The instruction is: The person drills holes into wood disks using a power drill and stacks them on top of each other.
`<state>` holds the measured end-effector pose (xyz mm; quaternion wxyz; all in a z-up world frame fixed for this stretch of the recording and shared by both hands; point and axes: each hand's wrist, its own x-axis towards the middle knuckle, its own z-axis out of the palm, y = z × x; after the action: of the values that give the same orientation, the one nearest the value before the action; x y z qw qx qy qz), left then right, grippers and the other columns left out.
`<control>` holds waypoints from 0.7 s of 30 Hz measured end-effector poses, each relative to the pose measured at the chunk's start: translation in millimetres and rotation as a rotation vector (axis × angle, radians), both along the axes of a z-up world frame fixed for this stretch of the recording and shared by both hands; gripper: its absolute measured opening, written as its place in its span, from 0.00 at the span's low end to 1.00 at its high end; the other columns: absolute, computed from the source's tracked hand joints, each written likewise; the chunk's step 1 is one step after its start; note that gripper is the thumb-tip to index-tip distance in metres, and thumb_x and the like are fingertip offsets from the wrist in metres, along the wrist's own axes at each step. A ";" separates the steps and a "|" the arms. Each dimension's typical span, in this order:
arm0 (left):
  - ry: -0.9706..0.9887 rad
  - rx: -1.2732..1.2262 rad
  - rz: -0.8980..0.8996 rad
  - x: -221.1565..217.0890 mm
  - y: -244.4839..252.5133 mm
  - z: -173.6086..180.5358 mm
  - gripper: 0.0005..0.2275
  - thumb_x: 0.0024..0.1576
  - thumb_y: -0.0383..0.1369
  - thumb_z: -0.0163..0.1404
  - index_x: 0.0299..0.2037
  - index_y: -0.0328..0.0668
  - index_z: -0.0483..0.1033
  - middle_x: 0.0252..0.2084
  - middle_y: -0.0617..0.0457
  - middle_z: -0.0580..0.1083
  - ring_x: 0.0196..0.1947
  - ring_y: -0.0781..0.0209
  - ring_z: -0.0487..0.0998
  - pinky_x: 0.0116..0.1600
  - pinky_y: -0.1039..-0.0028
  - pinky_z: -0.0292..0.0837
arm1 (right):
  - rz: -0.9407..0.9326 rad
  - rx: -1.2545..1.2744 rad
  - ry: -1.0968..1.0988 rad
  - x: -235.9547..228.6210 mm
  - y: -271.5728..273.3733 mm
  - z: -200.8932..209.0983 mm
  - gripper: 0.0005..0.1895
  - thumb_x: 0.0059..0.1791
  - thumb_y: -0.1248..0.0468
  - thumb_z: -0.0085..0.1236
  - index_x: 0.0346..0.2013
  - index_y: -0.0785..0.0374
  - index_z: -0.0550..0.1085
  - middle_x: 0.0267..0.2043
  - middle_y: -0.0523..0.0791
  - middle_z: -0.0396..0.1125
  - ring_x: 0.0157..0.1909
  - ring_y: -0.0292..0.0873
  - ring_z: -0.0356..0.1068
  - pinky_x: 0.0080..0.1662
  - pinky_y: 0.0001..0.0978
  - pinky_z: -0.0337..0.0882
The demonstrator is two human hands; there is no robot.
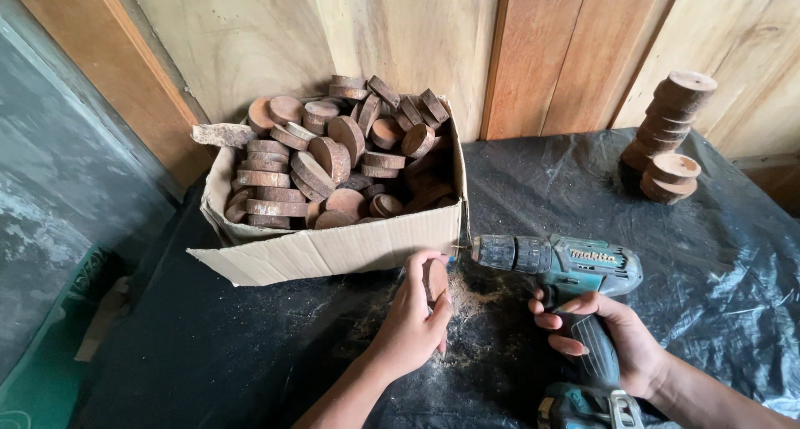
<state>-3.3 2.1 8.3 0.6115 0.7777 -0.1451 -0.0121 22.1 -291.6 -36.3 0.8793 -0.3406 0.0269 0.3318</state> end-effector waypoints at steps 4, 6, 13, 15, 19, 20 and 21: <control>-0.352 0.096 0.059 10.3 0.3 -25.0 0.22 0.59 0.21 0.45 0.63 0.37 0.54 0.59 0.35 0.65 0.59 0.47 0.69 0.66 0.61 0.64 | 0.018 0.019 -0.005 0.4 1.0 1.4 0.19 0.44 0.66 0.49 0.48 0.71 0.68 0.34 0.50 0.60 0.21 0.38 0.55 0.22 0.22 0.59; -0.315 0.127 0.083 10.6 0.1 -24.2 0.23 0.59 0.22 0.45 0.64 0.36 0.53 0.60 0.36 0.65 0.61 0.47 0.68 0.66 0.61 0.62 | 0.036 0.020 -0.034 0.8 1.9 2.1 0.19 0.44 0.66 0.49 0.48 0.73 0.67 0.35 0.51 0.61 0.22 0.37 0.56 0.22 0.22 0.60; -0.386 0.171 0.084 9.7 -1.1 -21.9 0.24 0.58 0.21 0.47 0.65 0.32 0.53 0.60 0.35 0.64 0.62 0.46 0.68 0.68 0.61 0.65 | 0.055 0.026 0.008 0.2 0.5 1.1 0.19 0.43 0.68 0.46 0.48 0.73 0.67 0.35 0.50 0.60 0.21 0.37 0.54 0.22 0.22 0.59; -0.371 0.176 0.080 9.3 -1.2 -21.0 0.25 0.58 0.20 0.47 0.66 0.31 0.53 0.62 0.34 0.63 0.63 0.46 0.67 0.70 0.61 0.62 | 0.066 0.031 0.016 -0.3 1.0 2.4 0.19 0.43 0.68 0.46 0.48 0.72 0.67 0.36 0.51 0.61 0.21 0.37 0.55 0.22 0.23 0.60; -0.403 0.182 0.084 10.7 -1.3 -25.2 0.25 0.58 0.20 0.47 0.65 0.30 0.53 0.62 0.34 0.63 0.65 0.46 0.66 0.72 0.61 0.60 | 0.036 0.016 0.007 -0.1 0.8 0.3 0.19 0.43 0.69 0.46 0.48 0.74 0.67 0.37 0.52 0.61 0.24 0.36 0.55 0.22 0.22 0.61; -0.434 0.186 0.087 10.9 -1.1 -26.3 0.25 0.57 0.20 0.47 0.66 0.29 0.53 0.62 0.34 0.63 0.65 0.45 0.66 0.72 0.61 0.60 | 0.048 0.017 0.023 0.0 0.6 0.1 0.19 0.44 0.68 0.46 0.48 0.72 0.67 0.37 0.51 0.60 0.22 0.37 0.55 0.22 0.22 0.60; -0.464 0.190 0.088 11.2 -1.1 -27.2 0.26 0.57 0.19 0.47 0.66 0.29 0.53 0.62 0.33 0.63 0.65 0.44 0.66 0.72 0.61 0.60 | 0.058 0.018 0.039 -0.1 0.1 -0.1 0.19 0.44 0.68 0.46 0.49 0.71 0.67 0.36 0.50 0.60 0.21 0.37 0.54 0.22 0.23 0.59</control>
<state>8.0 1.0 -19.0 0.4858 0.8193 -0.2459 0.1798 22.1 -291.5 -36.4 0.8716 -0.3269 0.0310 0.3640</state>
